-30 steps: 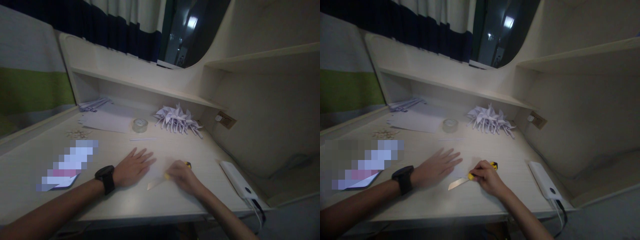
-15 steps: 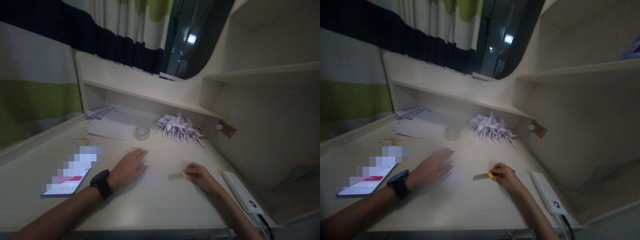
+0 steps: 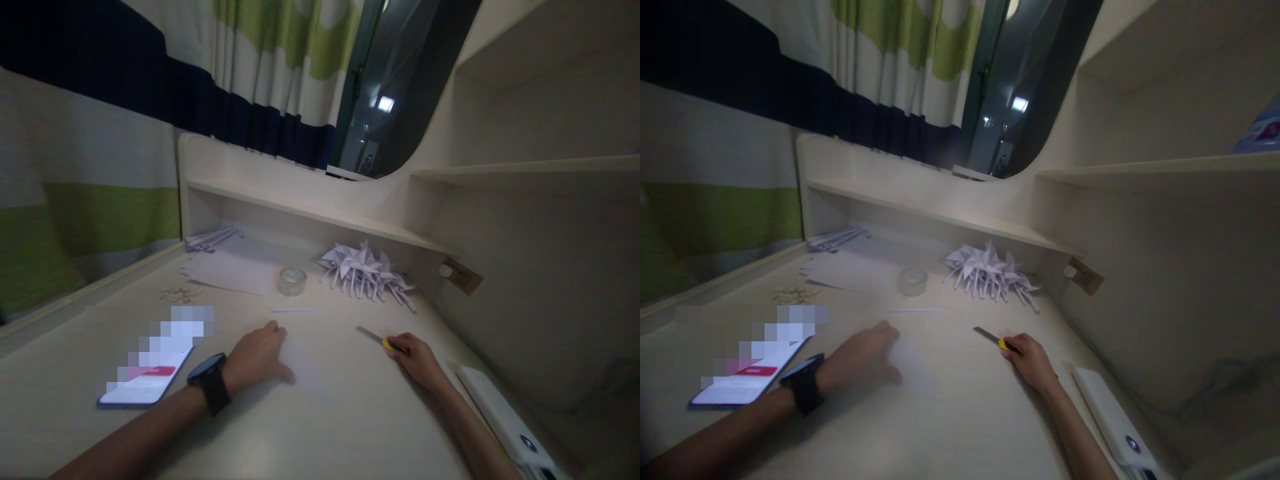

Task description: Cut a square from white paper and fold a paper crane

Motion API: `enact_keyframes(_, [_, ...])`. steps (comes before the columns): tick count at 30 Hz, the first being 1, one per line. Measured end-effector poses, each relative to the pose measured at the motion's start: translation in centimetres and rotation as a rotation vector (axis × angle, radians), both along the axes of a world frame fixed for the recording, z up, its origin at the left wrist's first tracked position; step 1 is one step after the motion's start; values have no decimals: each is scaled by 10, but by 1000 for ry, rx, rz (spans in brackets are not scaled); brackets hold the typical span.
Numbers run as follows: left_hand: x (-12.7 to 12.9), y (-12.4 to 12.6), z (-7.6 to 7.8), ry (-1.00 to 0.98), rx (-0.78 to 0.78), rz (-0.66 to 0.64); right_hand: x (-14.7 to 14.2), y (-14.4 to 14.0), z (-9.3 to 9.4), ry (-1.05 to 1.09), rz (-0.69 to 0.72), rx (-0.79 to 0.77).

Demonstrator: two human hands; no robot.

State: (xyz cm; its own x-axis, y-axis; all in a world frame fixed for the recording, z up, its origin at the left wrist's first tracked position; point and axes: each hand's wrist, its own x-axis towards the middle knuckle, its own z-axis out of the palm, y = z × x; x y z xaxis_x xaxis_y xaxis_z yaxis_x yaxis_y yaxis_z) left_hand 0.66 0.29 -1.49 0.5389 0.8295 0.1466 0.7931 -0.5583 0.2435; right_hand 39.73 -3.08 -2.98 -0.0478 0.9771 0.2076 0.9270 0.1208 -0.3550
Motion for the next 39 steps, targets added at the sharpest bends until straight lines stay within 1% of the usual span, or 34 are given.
enact_keyframes(2, [0,1,-1,8,13,-3,1,0,-1,1,-3,9])
enact_keyframes(5, [-1,1,-3,-4,34,-15,0,1,-1,-30,-6,67])
enact_keyframes(8, [4,0,-6,-26,47,-10,-12,2,3,-51,3,127])
enact_keyframes(11, [15,-2,-9,-26,83,12,-41,2,9,-28,72,153])
enact_keyframes(14, [27,-3,-10,1,149,28,-80,1,14,8,206,173])
enact_keyframes(16, [32,-1,-11,27,186,18,-104,2,15,6,324,136])
enact_keyframes(18, [35,3,-11,54,209,2,-122,7,14,-6,364,99])
enact_keyframes(21, [34,10,-12,64,210,-5,-137,15,11,-44,331,48])
enact_keyframes(26, [22,16,-10,-36,178,-28,-145,23,17,-109,237,-121])
enact_keyframes(30, [9,15,-6,-57,116,-64,-147,23,23,-178,162,-211])
enact_keyframes(32, [5,16,-8,-64,108,-71,-146,23,24,-198,155,-240])
enact_keyframes(34, [4,17,-13,-71,103,-95,-143,23,25,-190,179,-248])
enact_keyframes(37, [10,21,-21,-140,153,-201,-129,21,33,-143,232,-215])
enact_keyframes(39, [19,21,-21,-188,197,-318,-110,21,42,-105,236,-167])
